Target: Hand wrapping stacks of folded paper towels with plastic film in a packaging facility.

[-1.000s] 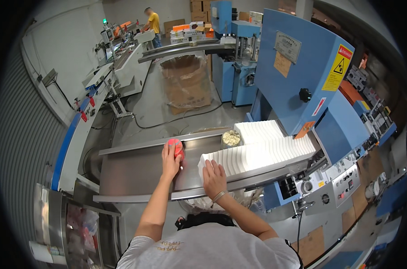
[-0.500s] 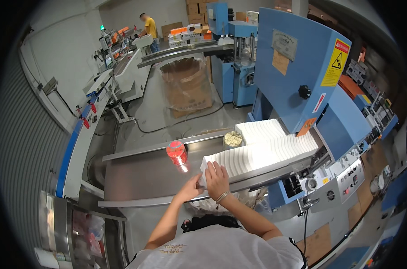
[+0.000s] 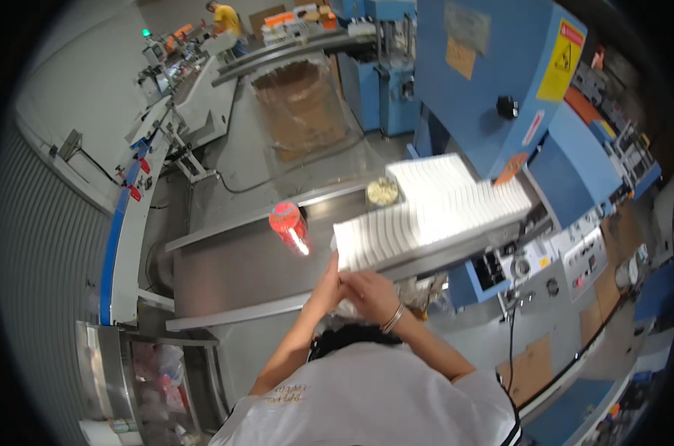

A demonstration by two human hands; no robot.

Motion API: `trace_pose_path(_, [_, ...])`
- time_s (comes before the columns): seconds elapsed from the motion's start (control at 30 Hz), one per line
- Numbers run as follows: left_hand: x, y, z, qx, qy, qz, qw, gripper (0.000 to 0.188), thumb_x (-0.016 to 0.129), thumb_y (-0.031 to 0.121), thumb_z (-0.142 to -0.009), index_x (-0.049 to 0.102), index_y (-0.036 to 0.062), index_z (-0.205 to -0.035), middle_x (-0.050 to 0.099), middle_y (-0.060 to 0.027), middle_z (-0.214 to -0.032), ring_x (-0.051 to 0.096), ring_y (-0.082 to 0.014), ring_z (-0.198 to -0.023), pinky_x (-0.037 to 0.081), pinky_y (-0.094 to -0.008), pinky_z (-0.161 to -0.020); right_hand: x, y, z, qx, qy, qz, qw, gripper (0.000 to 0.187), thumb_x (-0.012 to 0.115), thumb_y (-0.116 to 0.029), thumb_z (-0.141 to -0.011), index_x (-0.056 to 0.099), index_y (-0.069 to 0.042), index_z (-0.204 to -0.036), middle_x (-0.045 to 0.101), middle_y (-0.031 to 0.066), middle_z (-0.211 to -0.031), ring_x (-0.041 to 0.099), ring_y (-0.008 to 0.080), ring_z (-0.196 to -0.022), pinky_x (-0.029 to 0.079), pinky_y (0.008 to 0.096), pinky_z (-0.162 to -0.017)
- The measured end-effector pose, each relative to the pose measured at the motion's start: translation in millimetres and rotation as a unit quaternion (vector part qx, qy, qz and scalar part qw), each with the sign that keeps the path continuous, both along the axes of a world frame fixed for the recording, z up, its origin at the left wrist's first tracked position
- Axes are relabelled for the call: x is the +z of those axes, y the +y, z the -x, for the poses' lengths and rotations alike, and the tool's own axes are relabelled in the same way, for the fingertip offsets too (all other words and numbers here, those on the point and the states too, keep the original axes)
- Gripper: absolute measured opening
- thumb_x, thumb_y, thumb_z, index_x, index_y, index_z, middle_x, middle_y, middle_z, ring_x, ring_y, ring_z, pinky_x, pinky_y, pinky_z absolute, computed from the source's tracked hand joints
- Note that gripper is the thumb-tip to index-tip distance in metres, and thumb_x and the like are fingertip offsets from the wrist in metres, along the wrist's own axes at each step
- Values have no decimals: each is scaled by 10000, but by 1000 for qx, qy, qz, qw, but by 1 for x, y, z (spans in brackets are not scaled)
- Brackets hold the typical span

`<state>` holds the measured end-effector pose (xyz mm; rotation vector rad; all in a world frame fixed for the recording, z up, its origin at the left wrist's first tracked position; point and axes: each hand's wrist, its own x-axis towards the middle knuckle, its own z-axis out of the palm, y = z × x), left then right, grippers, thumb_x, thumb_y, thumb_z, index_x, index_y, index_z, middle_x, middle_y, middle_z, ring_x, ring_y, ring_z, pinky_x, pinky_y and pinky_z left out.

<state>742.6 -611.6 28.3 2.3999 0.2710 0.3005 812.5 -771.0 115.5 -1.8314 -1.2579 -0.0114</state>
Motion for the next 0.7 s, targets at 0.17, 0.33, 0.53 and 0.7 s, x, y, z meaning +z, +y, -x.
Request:
trace_pose_path(0.17, [20,-4,-14,94,-27,58,994,794,787,294,-741,389,-35,-1344,538,-290,-1218,522,-433,-1130,441,-430,-924,-28,-32,-23,-46,-19,56,997,145,630,-157,-832,642,-104,-965,666,112,-855,628,327,-765,505,428,-664])
trace_pose_path(0.33, [52,-17,-21,91,-23,60,994,772,782,260,-735,397,-31,-1338,532,-278,-1227,537,-426,-1105,456,-432,-895,-32,-63,-40,-122,-24,61,990,117,638,-94,-793,638,-78,-908,643,97,-882,585,303,-817,482,397,-706])
trace_pose_path(0.53, [47,-26,-14,109,-32,44,993,771,784,236,-732,390,-2,-1351,552,-242,-1164,558,-418,-1050,466,-437,-858,-44,-83,-54,-202,-66,39,976,175,644,-74,-749,637,-80,-924,632,76,-961,566,302,-917,458,402,-776])
trace_pose_path(0.7, [43,-23,-13,111,-43,80,990,721,787,212,-724,423,14,-1314,551,-217,-1157,560,-395,-1046,463,-424,-863,-44,-98,-81,-240,-47,19,970,203,644,-66,-731,639,-74,-934,646,94,-950,577,306,-918,469,408,-791])
